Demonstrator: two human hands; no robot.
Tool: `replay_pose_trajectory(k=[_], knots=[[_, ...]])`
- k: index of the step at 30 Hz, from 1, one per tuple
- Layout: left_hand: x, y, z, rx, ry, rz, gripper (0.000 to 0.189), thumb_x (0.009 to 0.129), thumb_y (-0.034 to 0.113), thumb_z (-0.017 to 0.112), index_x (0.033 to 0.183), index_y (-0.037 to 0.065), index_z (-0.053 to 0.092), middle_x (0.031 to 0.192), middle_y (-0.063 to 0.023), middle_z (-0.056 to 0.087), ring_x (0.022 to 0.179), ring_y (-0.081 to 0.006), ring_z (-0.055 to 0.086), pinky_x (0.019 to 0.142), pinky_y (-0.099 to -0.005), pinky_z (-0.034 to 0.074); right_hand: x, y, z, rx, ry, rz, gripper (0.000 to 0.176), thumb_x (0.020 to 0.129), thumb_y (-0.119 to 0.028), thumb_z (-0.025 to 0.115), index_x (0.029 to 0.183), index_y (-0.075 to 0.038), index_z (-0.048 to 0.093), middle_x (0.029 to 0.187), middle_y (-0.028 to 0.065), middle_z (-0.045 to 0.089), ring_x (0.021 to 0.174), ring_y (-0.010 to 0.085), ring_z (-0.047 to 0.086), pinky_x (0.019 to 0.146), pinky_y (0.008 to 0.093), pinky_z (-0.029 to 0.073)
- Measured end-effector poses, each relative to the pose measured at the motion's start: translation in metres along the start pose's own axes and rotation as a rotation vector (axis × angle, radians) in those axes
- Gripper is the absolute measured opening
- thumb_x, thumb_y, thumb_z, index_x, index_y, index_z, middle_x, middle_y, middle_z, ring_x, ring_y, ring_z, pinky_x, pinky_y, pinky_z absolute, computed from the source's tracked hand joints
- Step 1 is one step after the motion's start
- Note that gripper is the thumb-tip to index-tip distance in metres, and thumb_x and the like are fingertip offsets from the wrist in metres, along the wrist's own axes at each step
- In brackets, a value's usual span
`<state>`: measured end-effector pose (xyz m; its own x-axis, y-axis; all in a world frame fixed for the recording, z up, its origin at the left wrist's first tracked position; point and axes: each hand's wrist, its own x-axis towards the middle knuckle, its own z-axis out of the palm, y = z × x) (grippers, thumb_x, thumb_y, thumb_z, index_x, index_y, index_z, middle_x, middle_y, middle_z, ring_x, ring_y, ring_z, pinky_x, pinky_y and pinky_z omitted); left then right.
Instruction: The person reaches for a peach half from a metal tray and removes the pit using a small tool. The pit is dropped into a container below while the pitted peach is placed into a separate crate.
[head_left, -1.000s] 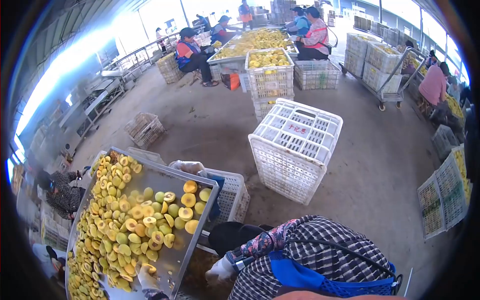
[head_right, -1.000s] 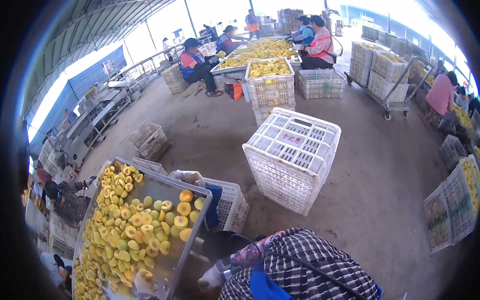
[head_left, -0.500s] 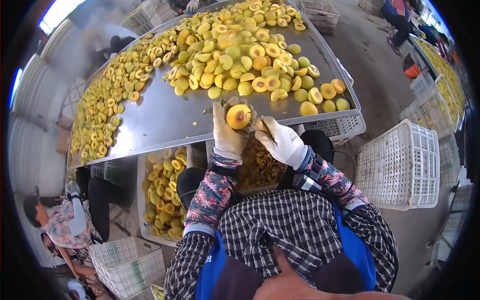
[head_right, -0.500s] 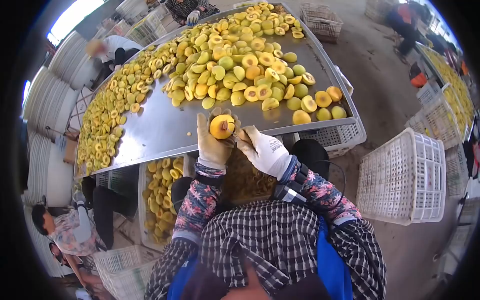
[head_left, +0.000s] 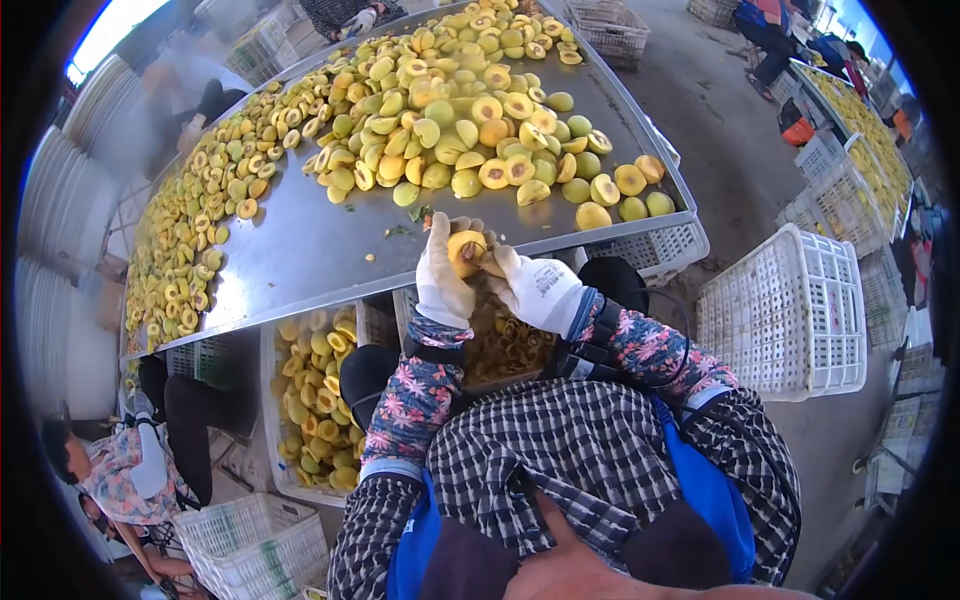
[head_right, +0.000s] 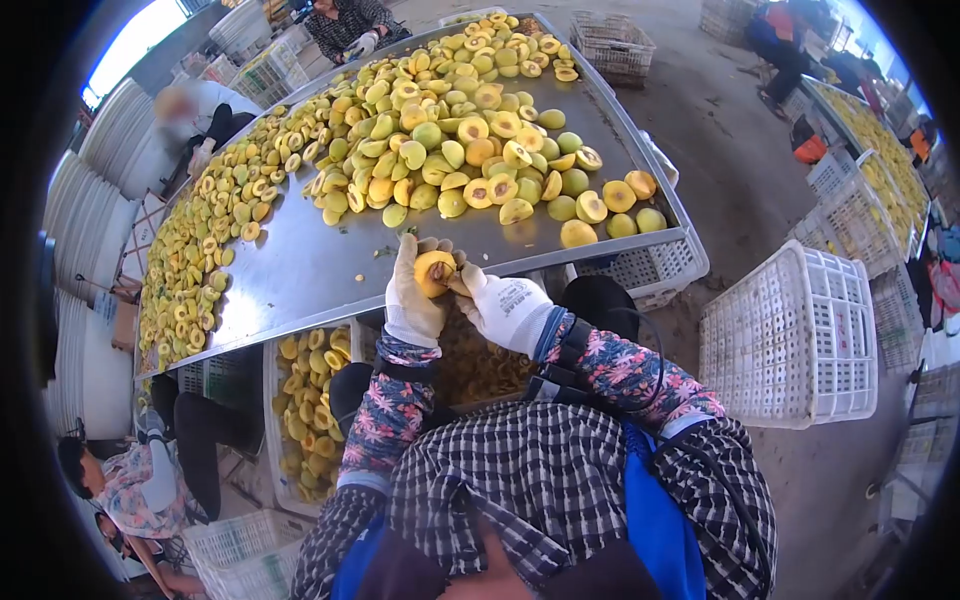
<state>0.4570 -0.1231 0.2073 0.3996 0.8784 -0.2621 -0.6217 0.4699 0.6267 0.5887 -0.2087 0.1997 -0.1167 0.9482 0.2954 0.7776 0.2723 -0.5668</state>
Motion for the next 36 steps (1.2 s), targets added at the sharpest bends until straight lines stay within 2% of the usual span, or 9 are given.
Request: replay_pose_trajectory(k=[18, 20, 21, 23, 26, 28, 30, 33, 36], knots=[[-0.01, -0.013, 0.005, -0.094, -0.14, 0.118, 0.034, 0.094, 0.031, 0.06, 0.112, 0.005, 0.051, 0.103, -0.0113, 0.058, 0.098, -0.026, 0.058, 0.09, -0.039, 0.049, 0.0, 0.01, 0.011, 0.146, 0.113, -0.091, 0.037, 0.089, -0.021, 0.055, 0.121, -0.005, 0.046, 0.09, 0.0218, 0.064, 0.078, 0.0394, 0.063, 0.066, 0.0448, 0.052], [-0.018, -0.011, -0.006, 1.117, -0.284, 0.799, 0.038, 0.087, -0.007, 0.048, 0.124, -0.001, 0.046, 0.1, -0.0092, 0.059, 0.089, -0.0172, 0.058, 0.074, -0.0253, 0.05, 0.0, 0.009, -0.004, 0.069, 0.007, -0.063, 0.022, 0.088, -0.022, 0.054, 0.105, -0.008, 0.058, 0.083, 0.0202, 0.064, 0.071, 0.0376, 0.063, 0.06, 0.0444, 0.052], [-0.004, -0.018, -0.028, 0.943, -0.265, 0.621, 0.03, 0.1, 0.023, 0.047, 0.116, -0.003, 0.053, 0.096, -0.0105, 0.063, 0.086, -0.0191, 0.061, 0.078, -0.029, 0.052, -0.004, 0.013, -0.003, 0.068, 0.056, -0.115, 0.018, 0.087, -0.022, 0.055, 0.097, -0.008, 0.059, 0.079, 0.0186, 0.064, 0.069, 0.0374, 0.063, 0.06, 0.0445, 0.051], [0.017, -0.003, -0.042, 0.235, -0.333, -0.018, 0.03, 0.095, 0.006, 0.047, 0.124, -0.004, 0.047, 0.093, -0.0095, 0.058, 0.086, -0.0183, 0.059, 0.081, -0.0297, 0.051, 0.0, 0.025, 0.01, 0.177, -0.017, -0.137, 0.024, 0.091, -0.024, 0.054, 0.107, -0.007, 0.057, 0.091, 0.0185, 0.064, 0.083, 0.0363, 0.064, 0.073, 0.0414, 0.052], [-0.014, -0.009, -0.009, 0.813, -0.386, 0.581, 0.04, 0.092, 0.017, 0.057, 0.123, -0.003, 0.042, 0.108, -0.012, 0.05, 0.095, -0.0208, 0.054, 0.084, -0.0337, 0.048, -0.005, 0.01, 0.003, 0.365, -0.024, 0.056, 0.034, 0.093, -0.03, 0.053, 0.113, -0.002, 0.051, 0.097, 0.0213, 0.062, 0.09, 0.0394, 0.062, 0.077, 0.0414, 0.05], [-0.016, -0.017, -0.002, 0.704, -0.311, 0.578, 0.043, 0.092, 0.022, 0.057, 0.124, -0.002, 0.041, 0.109, -0.0123, 0.05, 0.098, -0.0224, 0.053, 0.087, -0.0356, 0.047, -0.002, 0.011, 0.013, 0.447, -0.028, 0.111, 0.039, 0.093, -0.032, 0.053, 0.115, 0.0, 0.048, 0.101, 0.0239, 0.06, 0.095, 0.0419, 0.059, 0.081, 0.0427, 0.048], [-0.014, -0.014, 0.003, 0.208, -0.077, 0.201, 0.041, 0.095, 0.038, 0.055, 0.114, 0.003, 0.045, 0.101, -0.0094, 0.051, 0.092, -0.0213, 0.054, 0.081, -0.0327, 0.048, -0.003, 0.012, 0.017, 0.469, -0.069, 0.115, 0.041, 0.093, -0.033, 0.053, 0.118, -0.001, 0.046, 0.101, 0.0249, 0.06, 0.097, 0.0414, 0.059, 0.082, 0.0433, 0.047], [-0.011, -0.022, -0.006, 0.413, -0.106, 0.439, 0.041, 0.095, 0.044, 0.052, 0.105, 0.005, 0.047, 0.098, -0.0082, 0.052, 0.09, -0.0219, 0.053, 0.08, -0.0336, 0.048, -0.007, 0.018, 0.022, 0.454, -0.08, 0.145, 0.039, 0.094, -0.03, 0.053, 0.119, -0.001, 0.046, 0.1, 0.0232, 0.061, 0.095, 0.0388, 0.06, 0.082, 0.0427, 0.047], [0.007, -0.009, -0.027, 0.318, -0.122, 0.061, 0.044, 0.098, 0.042, 0.047, 0.109, 0.0, 0.047, 0.098, -0.0118, 0.052, 0.091, -0.0232, 0.055, 0.084, -0.0366, 0.047, -0.007, 0.03, 0.032, 0.447, -0.077, 0.014, 0.035, 0.094, -0.027, 0.054, 0.117, -0.002, 0.047, 0.099, 0.0211, 0.061, 0.092, 0.0361, 0.062, 0.08, 0.0407, 0.048]])
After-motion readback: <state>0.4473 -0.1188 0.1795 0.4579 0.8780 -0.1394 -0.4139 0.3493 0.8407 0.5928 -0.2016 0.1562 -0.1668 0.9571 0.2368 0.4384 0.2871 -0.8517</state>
